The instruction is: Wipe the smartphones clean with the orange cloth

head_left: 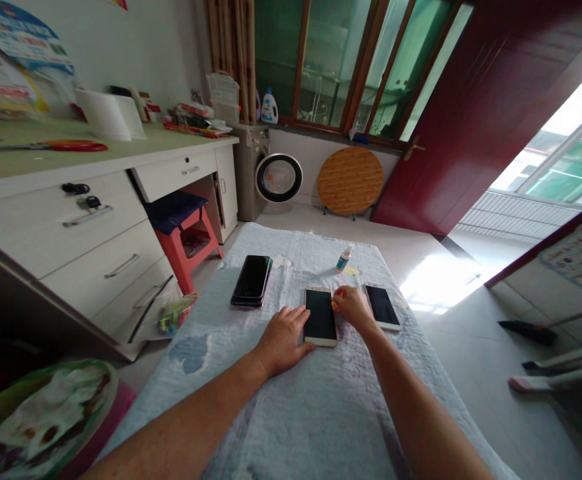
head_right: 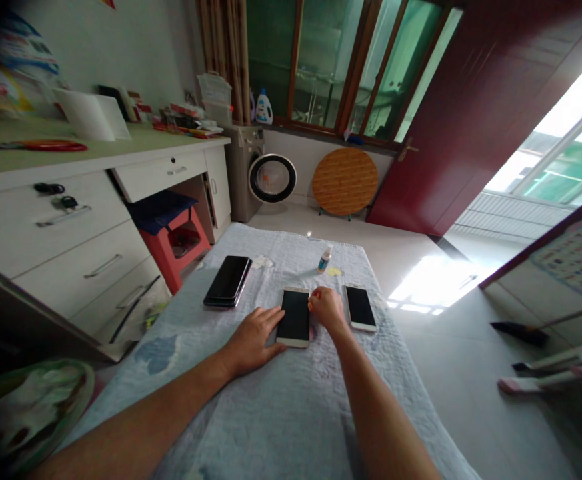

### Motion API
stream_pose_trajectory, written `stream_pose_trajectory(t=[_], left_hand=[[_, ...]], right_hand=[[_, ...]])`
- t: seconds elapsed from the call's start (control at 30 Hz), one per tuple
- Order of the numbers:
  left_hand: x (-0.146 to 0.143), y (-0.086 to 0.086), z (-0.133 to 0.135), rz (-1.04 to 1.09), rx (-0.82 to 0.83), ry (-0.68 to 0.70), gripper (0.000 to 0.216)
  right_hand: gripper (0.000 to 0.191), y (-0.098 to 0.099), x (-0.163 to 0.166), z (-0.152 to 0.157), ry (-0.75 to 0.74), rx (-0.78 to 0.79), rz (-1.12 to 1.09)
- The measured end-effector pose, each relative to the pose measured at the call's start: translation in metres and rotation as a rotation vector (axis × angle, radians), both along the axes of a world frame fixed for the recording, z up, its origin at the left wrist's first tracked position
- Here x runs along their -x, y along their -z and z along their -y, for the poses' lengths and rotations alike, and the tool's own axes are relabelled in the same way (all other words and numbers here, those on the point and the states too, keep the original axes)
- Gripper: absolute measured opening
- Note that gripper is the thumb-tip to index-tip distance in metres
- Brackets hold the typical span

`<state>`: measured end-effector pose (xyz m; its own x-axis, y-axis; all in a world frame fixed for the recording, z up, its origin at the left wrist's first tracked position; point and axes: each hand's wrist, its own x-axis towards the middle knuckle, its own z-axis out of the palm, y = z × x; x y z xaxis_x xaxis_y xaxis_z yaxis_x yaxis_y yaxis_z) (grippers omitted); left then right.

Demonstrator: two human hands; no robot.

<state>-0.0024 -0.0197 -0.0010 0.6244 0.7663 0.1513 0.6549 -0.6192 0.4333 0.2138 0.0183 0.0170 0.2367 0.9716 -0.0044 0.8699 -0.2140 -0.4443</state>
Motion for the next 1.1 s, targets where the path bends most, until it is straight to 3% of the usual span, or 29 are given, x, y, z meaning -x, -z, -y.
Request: stream_pose_trajectory(t=[0.23, 0.53, 0.87, 1.1], left_hand=[[0.0, -0.002, 0.0, 0.009, 0.005, -0.004, 0.067], [0.0, -0.004, 0.001, 0.007, -0.003, -0.008, 0.067], [-0.001, -0.006, 0.003, -0.018, -0.013, -0.034, 0.064], [-0.001, 0.0, 0.002, -0.024, -0.018, -0.031, 0.067]], right_hand=[[0.026, 0.006, -0.006, -0.033, 0.013, -0.066, -0.005], [0.026, 0.006, -0.009, -0.047, -0.135, -0.037, -0.006], [0.024, -0.008, 0.022, -0.069, -0.35, 0.09, 0.036], [0.034, -0.015, 0.046, -0.072, -0.407, 0.074, 0.093]])
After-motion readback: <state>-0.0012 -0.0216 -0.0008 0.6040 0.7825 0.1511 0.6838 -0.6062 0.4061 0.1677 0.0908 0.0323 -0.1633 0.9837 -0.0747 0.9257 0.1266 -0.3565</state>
